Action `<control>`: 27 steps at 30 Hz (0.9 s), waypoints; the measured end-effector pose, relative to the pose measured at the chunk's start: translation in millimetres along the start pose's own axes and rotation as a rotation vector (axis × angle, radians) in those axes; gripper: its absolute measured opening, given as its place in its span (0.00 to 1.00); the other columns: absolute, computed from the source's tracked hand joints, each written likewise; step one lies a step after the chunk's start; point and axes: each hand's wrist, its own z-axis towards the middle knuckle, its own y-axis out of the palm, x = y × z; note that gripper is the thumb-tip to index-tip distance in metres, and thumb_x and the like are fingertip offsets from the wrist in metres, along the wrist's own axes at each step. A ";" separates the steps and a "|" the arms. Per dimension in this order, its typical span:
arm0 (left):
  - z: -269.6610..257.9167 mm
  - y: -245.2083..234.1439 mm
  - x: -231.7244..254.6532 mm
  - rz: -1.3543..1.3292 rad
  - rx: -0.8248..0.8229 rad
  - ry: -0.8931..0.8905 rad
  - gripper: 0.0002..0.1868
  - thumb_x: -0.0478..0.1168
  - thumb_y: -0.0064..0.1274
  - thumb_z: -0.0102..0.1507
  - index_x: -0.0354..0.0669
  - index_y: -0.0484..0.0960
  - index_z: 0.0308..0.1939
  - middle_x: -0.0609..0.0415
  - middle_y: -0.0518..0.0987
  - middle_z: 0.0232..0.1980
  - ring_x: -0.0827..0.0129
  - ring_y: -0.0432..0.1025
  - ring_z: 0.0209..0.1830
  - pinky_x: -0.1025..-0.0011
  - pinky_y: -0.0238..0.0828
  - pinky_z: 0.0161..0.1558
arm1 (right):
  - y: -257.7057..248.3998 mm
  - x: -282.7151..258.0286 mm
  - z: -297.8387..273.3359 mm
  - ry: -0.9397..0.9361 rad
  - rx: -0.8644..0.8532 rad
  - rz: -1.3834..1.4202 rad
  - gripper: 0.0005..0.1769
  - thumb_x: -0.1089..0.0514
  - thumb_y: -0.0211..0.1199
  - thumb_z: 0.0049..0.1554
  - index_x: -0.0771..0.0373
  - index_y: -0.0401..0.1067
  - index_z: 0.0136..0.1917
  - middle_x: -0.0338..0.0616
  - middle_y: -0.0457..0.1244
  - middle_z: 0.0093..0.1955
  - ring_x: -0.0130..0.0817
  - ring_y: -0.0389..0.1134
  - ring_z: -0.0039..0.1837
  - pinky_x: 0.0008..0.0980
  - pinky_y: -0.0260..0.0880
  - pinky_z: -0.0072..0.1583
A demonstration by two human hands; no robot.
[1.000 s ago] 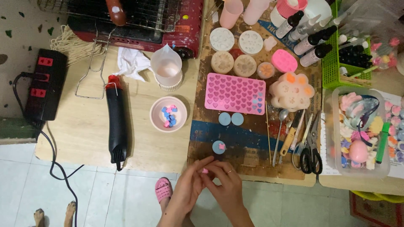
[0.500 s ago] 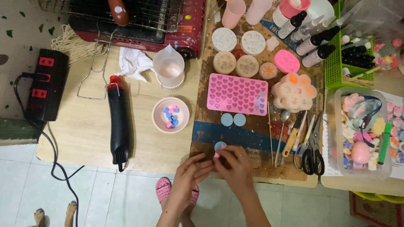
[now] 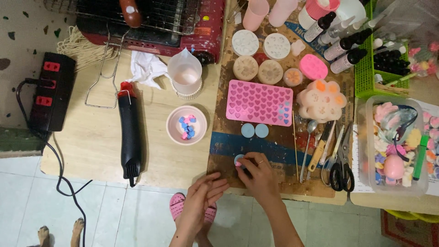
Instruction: Assembling and decorating decorative candles with small wax shapes using a heat gun.
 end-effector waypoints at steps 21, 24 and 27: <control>-3.0 -11.0 -18.7 0.000 0.074 -0.048 0.24 0.38 0.35 0.68 0.28 0.73 0.64 0.36 0.84 0.56 0.56 0.81 0.56 0.66 0.77 0.57 | 24.7 0.7 -48.4 0.023 0.063 -0.071 0.30 0.60 0.69 0.53 0.54 0.73 0.69 0.41 0.61 0.39 0.34 0.65 0.39 0.34 0.68 0.39; -4.4 -12.7 -20.5 -0.012 0.066 -0.047 0.24 0.38 0.35 0.68 0.28 0.73 0.64 0.35 0.84 0.56 0.55 0.81 0.57 0.66 0.76 0.58 | 29.0 5.2 -51.0 0.004 0.073 -0.091 0.29 0.60 0.69 0.53 0.53 0.73 0.69 0.41 0.61 0.39 0.34 0.65 0.38 0.34 0.68 0.38; -6.8 -12.3 -21.3 -0.020 0.047 -0.036 0.24 0.39 0.34 0.69 0.27 0.72 0.64 0.36 0.84 0.56 0.54 0.81 0.57 0.65 0.76 0.58 | 33.3 9.5 -53.6 0.014 0.052 -0.111 0.29 0.60 0.69 0.53 0.53 0.74 0.69 0.40 0.61 0.38 0.33 0.65 0.37 0.33 0.67 0.37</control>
